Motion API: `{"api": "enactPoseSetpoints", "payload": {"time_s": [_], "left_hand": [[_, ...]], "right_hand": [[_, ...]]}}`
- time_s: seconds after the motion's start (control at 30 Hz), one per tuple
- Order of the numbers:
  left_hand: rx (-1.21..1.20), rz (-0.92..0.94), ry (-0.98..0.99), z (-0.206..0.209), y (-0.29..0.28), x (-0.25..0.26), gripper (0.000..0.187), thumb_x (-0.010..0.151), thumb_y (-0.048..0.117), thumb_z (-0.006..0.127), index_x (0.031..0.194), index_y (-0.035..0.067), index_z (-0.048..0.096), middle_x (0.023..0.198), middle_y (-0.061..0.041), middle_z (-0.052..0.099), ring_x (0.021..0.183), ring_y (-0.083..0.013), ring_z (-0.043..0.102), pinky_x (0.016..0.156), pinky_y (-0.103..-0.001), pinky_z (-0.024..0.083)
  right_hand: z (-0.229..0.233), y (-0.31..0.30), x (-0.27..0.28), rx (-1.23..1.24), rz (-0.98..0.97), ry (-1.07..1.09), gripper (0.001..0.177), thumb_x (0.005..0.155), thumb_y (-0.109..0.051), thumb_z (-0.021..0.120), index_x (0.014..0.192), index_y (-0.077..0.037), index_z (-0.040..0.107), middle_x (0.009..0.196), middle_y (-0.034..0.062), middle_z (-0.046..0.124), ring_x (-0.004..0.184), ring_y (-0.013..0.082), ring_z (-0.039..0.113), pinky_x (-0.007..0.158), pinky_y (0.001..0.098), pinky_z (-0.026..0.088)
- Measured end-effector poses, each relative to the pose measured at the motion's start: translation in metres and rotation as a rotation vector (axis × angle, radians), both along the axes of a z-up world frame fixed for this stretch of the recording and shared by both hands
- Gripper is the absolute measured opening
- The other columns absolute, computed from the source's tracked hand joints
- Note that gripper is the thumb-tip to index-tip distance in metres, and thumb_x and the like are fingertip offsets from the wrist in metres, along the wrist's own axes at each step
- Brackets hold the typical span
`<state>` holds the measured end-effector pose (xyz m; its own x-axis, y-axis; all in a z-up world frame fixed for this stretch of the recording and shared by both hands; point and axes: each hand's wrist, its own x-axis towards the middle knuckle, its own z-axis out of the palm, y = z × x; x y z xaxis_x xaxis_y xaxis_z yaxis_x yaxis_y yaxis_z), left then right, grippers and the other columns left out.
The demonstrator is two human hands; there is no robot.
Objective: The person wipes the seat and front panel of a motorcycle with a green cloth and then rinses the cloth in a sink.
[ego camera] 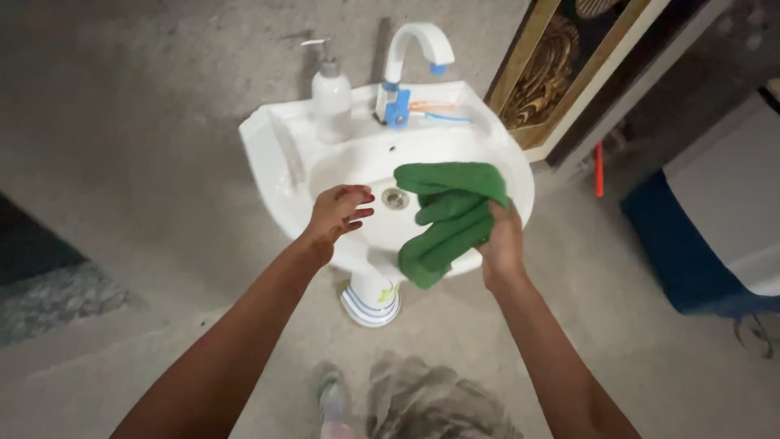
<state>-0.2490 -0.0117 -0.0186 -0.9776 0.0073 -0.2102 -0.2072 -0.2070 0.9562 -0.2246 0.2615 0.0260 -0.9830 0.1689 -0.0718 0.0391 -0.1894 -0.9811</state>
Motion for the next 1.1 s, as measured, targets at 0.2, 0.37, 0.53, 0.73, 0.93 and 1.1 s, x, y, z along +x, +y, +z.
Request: {"api": "enactPoseSetpoints", "payload": {"time_s": [0.2, 0.37, 0.53, 0.73, 0.93, 1.1], "left_hand": [[-0.159, 0.027, -0.099, -0.034, 0.030, -0.131, 0.053, 0.086, 0.035, 0.075, 0.129, 0.008, 0.061, 0.096, -0.008, 0.062, 0.088, -0.0203, 0.059, 0.080, -0.036, 0.050], [-0.200, 0.071, -0.140, -0.119, 0.029, -0.207, 0.061, 0.081, 0.039, 0.079, 0.121, 0.000, 0.055, 0.090, -0.009, 0.060, 0.082, -0.0234, 0.058, 0.078, -0.041, 0.050], [-0.234, 0.142, -0.290, -0.151, 0.034, -0.249, 0.055, 0.077, 0.049, 0.077, 0.102, 0.002, 0.062, 0.098, -0.010, 0.059, 0.089, -0.0272, 0.056, 0.081, -0.051, 0.051], [-0.382, 0.273, -0.389, -0.120, 0.067, -0.282, 0.066, 0.075, 0.059, 0.080, 0.100, -0.001, 0.067, 0.103, -0.015, 0.067, 0.093, -0.0308, 0.064, 0.078, -0.051, 0.056], [-0.385, 0.306, -0.414, -0.105, 0.100, -0.301, 0.071, 0.073, 0.060, 0.080, 0.097, -0.006, 0.073, 0.091, -0.017, 0.070, 0.086, -0.0321, 0.067, 0.075, -0.053, 0.056], [-0.636, 0.557, -0.356, -0.098, 0.108, -0.295, 0.070, 0.075, 0.065, 0.074, 0.104, 0.002, 0.074, 0.099, -0.015, 0.077, 0.096, -0.0296, 0.074, 0.087, -0.041, 0.055]], "right_hand": [[-0.016, -0.004, -0.086, 0.059, 0.009, -0.120, 0.052, 0.100, -0.034, 0.045, 0.147, -0.010, 0.044, 0.137, 0.0128, 0.058, 0.123, 0.0293, 0.058, 0.099, 0.0504, 0.049], [-0.044, 0.005, -0.168, 0.234, 0.121, -0.160, 0.046, 0.098, -0.027, 0.048, 0.141, -0.008, 0.049, 0.125, 0.0138, 0.063, 0.111, 0.0269, 0.063, 0.092, 0.0449, 0.054], [-0.098, 0.014, -0.248, 0.643, 0.390, -0.097, 0.041, 0.092, -0.016, 0.055, 0.131, -0.003, 0.058, 0.118, 0.0160, 0.068, 0.106, 0.0290, 0.065, 0.092, 0.0413, 0.052], [-0.161, 0.048, -0.315, 0.941, 0.658, -0.156, 0.047, 0.088, -0.018, 0.054, 0.134, -0.008, 0.057, 0.127, 0.0164, 0.066, 0.116, 0.0298, 0.062, 0.101, 0.0410, 0.047], [-0.193, 0.066, -0.362, 0.944, 0.809, -0.148, 0.045, 0.089, -0.024, 0.058, 0.130, -0.006, 0.060, 0.124, 0.0173, 0.069, 0.115, 0.0298, 0.065, 0.099, 0.0390, 0.049], [-0.185, 0.064, -0.365, 0.894, 0.891, -0.204, 0.043, 0.091, -0.027, 0.058, 0.127, -0.006, 0.062, 0.120, 0.0153, 0.071, 0.111, 0.0273, 0.067, 0.096, 0.0384, 0.050]]}}
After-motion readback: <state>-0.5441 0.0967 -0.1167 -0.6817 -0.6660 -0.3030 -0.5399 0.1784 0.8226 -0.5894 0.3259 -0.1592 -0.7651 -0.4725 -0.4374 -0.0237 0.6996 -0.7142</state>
